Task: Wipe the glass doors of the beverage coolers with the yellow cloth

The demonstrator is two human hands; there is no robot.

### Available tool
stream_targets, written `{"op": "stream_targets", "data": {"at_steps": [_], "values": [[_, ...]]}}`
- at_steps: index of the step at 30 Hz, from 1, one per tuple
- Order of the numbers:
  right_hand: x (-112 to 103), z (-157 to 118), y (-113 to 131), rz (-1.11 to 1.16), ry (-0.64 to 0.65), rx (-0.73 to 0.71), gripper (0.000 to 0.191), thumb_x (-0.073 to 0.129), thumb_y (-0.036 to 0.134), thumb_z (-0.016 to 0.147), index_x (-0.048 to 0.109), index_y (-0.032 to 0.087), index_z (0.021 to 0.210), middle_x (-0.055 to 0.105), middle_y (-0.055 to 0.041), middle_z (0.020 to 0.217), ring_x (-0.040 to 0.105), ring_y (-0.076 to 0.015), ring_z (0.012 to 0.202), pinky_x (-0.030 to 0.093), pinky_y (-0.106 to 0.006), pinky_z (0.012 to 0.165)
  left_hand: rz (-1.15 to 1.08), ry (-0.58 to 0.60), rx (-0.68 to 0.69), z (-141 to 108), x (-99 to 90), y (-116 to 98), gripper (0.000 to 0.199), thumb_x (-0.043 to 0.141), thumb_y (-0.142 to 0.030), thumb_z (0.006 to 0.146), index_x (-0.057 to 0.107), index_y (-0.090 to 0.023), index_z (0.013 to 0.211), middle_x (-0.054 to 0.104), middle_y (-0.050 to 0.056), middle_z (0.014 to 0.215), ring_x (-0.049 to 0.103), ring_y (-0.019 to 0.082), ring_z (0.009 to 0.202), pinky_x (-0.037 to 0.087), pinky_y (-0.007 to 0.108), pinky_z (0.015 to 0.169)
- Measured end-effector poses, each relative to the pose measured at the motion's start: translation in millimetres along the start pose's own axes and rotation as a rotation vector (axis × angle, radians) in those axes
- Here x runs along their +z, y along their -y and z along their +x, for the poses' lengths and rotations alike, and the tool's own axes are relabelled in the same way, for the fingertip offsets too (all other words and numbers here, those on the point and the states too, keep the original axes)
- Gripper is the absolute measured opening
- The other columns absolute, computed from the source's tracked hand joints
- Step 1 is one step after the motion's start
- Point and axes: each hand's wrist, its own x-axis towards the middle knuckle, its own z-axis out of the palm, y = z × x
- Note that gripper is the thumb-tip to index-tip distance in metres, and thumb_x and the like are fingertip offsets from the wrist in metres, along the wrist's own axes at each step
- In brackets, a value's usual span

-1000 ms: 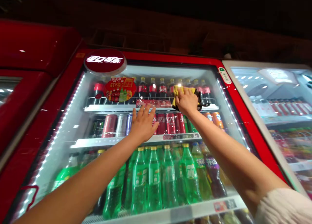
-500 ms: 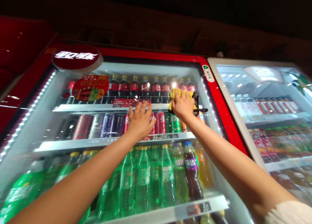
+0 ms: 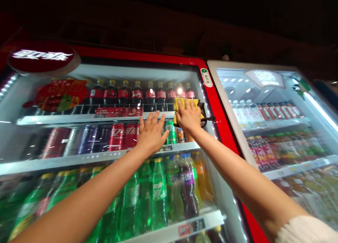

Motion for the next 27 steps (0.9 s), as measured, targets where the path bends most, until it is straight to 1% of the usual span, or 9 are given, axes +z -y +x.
{"op": "stream_targets", "data": {"at_steps": [2,4,7,10,12,14,17,20,27], "values": [[-3,8,-5,0.002,0.046,-0.156,0.055,0.036,0.044,0.102,0.039,0.033,0.157,0.033,-0.0042,0.167,0.029,-0.0266,0.154,0.028,-0.053,0.12,0.0,0.014,0.0,7,2.8,-11,0.063,0.039,-0.046,0.099,0.037,-0.019,0.156,0.03,0.012,0.167,0.024,0.031,0.156,0.011,0.06,0.126],[-8,25,-19,0.0,0.086,-0.208,0.054,0.035,0.046,0.103,0.037,0.037,0.157,0.031,0.0004,0.168,0.028,-0.0224,0.154,0.027,-0.049,0.123,-0.006,0.025,-0.02,14,5.4,-21,0.064,0.039,-0.045,0.099,0.036,-0.016,0.156,0.029,0.014,0.167,0.024,0.032,0.155,0.012,0.061,0.126],[-15,39,-47,-0.043,0.102,-0.102,0.057,0.032,0.045,0.104,0.033,0.032,0.159,0.029,-0.0027,0.169,0.027,-0.0249,0.155,0.028,-0.051,0.122,-0.029,-0.002,-0.044,17,8.6,-33,0.063,0.038,-0.044,0.1,0.035,-0.018,0.157,0.027,0.013,0.168,0.024,0.032,0.155,0.011,0.062,0.126],[-16,17,-63,-0.098,0.082,0.002,0.059,0.032,0.041,0.104,0.034,0.023,0.16,0.03,-0.0106,0.167,0.029,-0.0305,0.154,0.031,-0.054,0.12,-0.052,-0.028,-0.047,13,11.0,-42,0.061,0.038,-0.044,0.1,0.037,-0.02,0.156,0.028,0.012,0.168,0.024,0.032,0.156,0.008,0.061,0.126],[-14,-2,-66,-0.102,0.071,-0.018,0.059,0.033,0.04,0.103,0.035,0.02,0.159,0.031,-0.013,0.167,0.03,-0.0322,0.153,0.032,-0.054,0.119,-0.058,-0.022,-0.028,11,12.3,-47,0.059,0.04,-0.043,0.1,0.039,-0.021,0.155,0.03,0.011,0.167,0.024,0.032,0.155,0.007,0.062,0.126],[-12,-6,-69,-0.086,0.077,-0.079,0.058,0.034,0.039,0.103,0.035,0.022,0.159,0.03,-0.0111,0.167,0.029,-0.0309,0.154,0.032,-0.053,0.12,-0.057,-0.02,0.005,12,13.4,-53,0.059,0.042,-0.043,0.099,0.04,-0.022,0.154,0.032,0.01,0.167,0.024,0.031,0.155,0.006,0.063,0.126],[-13,20,-78,-0.056,0.111,-0.12,0.057,0.035,0.039,0.104,0.034,0.027,0.159,0.029,-0.0064,0.168,0.027,-0.0277,0.155,0.03,-0.052,0.122,-0.061,-0.024,0.031,19,14.1,-63,0.058,0.042,-0.042,0.099,0.041,-0.024,0.154,0.034,0.009,0.166,0.025,0.031,0.155,0.006,0.063,0.126],[-17,42,-89,-0.055,0.106,-0.063,0.057,0.035,0.04,0.104,0.033,0.028,0.16,0.029,-0.0058,0.168,0.026,-0.0289,0.155,0.028,-0.056,0.122,-0.068,-0.006,0.025,26,14.0,-75,0.058,0.041,-0.041,0.1,0.041,-0.023,0.154,0.033,0.01,0.166,0.025,0.031,0.155,0.008,0.064,0.126],[-12,1,-94,-0.119,0.003,0.139,0.059,0.034,0.038,0.102,0.037,0.02,0.158,0.034,-0.013,0.165,0.029,-0.0377,0.152,0.036,-0.061,0.116,-0.106,-0.028,0.078,18,22.7,-91,0.054,0.039,-0.043,0.101,0.045,-0.025,0.151,0.034,0.009,0.166,0.027,0.032,0.154,0.009,0.064,0.125]]}}
